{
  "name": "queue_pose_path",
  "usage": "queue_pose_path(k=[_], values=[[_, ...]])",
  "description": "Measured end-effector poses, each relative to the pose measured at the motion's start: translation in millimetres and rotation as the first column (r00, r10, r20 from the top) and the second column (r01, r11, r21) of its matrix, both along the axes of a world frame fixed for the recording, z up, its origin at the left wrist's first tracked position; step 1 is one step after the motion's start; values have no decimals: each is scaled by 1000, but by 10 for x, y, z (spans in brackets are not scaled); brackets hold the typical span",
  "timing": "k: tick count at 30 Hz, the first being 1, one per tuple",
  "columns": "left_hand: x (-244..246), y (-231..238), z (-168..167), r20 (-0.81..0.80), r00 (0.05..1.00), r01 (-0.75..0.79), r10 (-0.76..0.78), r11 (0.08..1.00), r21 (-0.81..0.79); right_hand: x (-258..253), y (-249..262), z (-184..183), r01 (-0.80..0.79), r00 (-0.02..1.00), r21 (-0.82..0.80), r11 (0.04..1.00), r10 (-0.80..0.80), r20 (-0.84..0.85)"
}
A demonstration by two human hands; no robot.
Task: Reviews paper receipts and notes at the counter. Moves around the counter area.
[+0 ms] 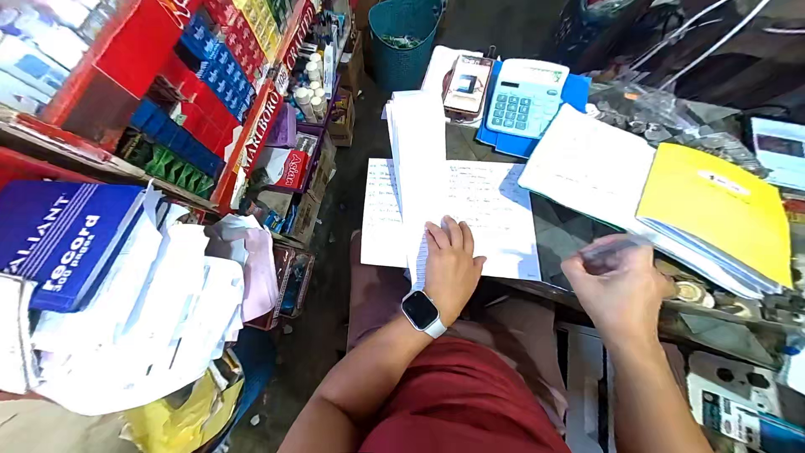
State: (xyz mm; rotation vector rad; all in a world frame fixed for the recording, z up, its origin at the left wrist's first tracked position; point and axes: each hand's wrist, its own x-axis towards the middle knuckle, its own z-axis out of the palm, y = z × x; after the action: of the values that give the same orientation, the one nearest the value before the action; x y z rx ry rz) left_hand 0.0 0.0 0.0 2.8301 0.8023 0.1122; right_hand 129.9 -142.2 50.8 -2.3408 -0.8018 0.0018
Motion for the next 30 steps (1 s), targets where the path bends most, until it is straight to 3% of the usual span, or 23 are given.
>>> queue_pose_path(k=[3,6,8,13,30], values=[[-29,-10,-43,94,995,-31,27,999,36,-1,107,-197,-122,974,372,920,182,-132],[-68,-10,-72,161,986,-48,51,999,-24,23,265,-376,-212,947,493,844,302,-108],[-97,-14,-87,170,984,-49,57,998,-47,17,381,-464,-250,949,471,846,311,-55],[-187,-76,-100,157,986,-48,53,998,-33,-14,524,-609,-341,935,241,908,303,184],[-259,-78,-192,211,976,-42,49,998,-36,-37,534,-703,-357,926,199,913,319,200]])
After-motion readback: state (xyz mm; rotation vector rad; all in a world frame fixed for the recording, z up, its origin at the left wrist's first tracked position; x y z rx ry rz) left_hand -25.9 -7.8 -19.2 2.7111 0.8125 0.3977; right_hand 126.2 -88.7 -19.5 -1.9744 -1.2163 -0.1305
